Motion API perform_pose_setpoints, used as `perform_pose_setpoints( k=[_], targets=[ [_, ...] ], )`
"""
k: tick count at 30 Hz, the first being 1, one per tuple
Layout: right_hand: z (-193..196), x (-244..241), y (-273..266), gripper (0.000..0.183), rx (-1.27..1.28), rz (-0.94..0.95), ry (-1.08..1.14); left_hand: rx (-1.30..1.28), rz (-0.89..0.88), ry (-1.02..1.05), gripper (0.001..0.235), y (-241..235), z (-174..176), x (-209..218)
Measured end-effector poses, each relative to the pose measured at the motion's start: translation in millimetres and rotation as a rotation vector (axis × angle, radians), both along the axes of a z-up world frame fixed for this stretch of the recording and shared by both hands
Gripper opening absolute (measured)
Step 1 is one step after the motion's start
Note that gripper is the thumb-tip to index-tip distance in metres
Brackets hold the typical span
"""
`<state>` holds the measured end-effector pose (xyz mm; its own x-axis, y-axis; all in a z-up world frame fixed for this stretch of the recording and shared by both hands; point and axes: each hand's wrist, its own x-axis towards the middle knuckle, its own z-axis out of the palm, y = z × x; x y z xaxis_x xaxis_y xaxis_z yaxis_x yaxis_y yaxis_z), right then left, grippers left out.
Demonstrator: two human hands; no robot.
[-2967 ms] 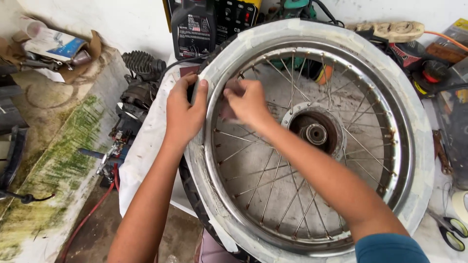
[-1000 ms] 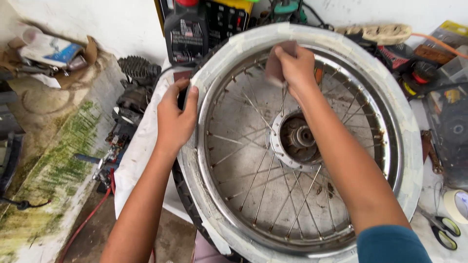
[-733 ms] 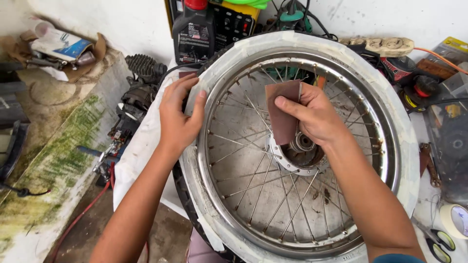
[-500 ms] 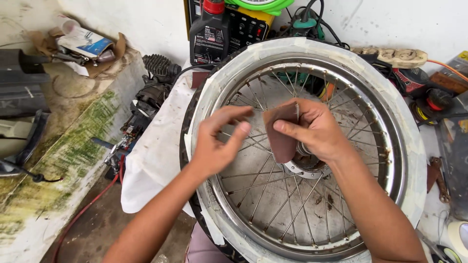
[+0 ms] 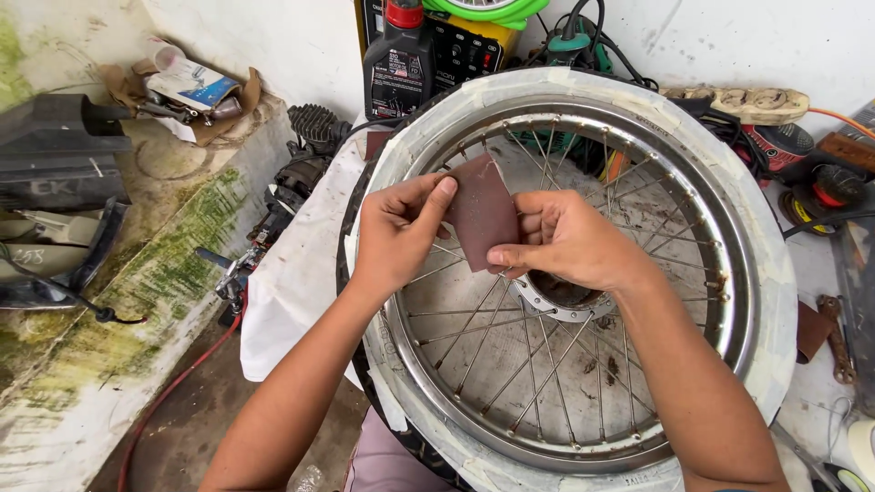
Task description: The person sands the rim of a motorcycle wheel using a sanding block. They hold the wheel steady with one hand while moving the sanding block along the metal rim with the other hand, working their way around the circumference.
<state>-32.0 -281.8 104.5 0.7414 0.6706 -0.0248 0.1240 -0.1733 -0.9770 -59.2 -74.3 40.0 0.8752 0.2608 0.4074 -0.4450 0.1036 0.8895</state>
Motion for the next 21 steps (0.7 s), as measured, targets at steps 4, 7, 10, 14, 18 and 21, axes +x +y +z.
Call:
perform_pose_setpoints(
  k=[4,7,10,14,18,21],
  targets=[
    [-2.0,10.8,-6.2,0.033,-0.035,-0.003,-0.034,0.013,-0.126,0.064,0.022,1.7,19.7,-13.8],
    [-2.6,11.4,-7.8,0.034,-0.048,0.004,-0.053,0.061,-0.217,0.079,0.036,0.2,24.2,-15.9],
    [-1.3,10.0,-4.8,0.038,-0.064,-0.001,-0.054,0.128,-0.225,0.074,0.023,-4.9,28.4,-14.4],
    [3.5,10.7,3.6,0.035,-0.084,0.009,-0.13,0.41,-0.187,-0.034,0.021,-9.2,43.5,-14.5],
    [-30.4,32.5,-4.6,0.018,-0.21,-0.306,-0.728,0.527,-0.179,0.042,0.058,12.2,32.4,-8.2],
    [-56.3,58.4,-13.7,0.022,-0.306,-0.463,-1.094,0.829,0.167,-0.04,0.042,36.3,1.5,11.5]
  ],
)
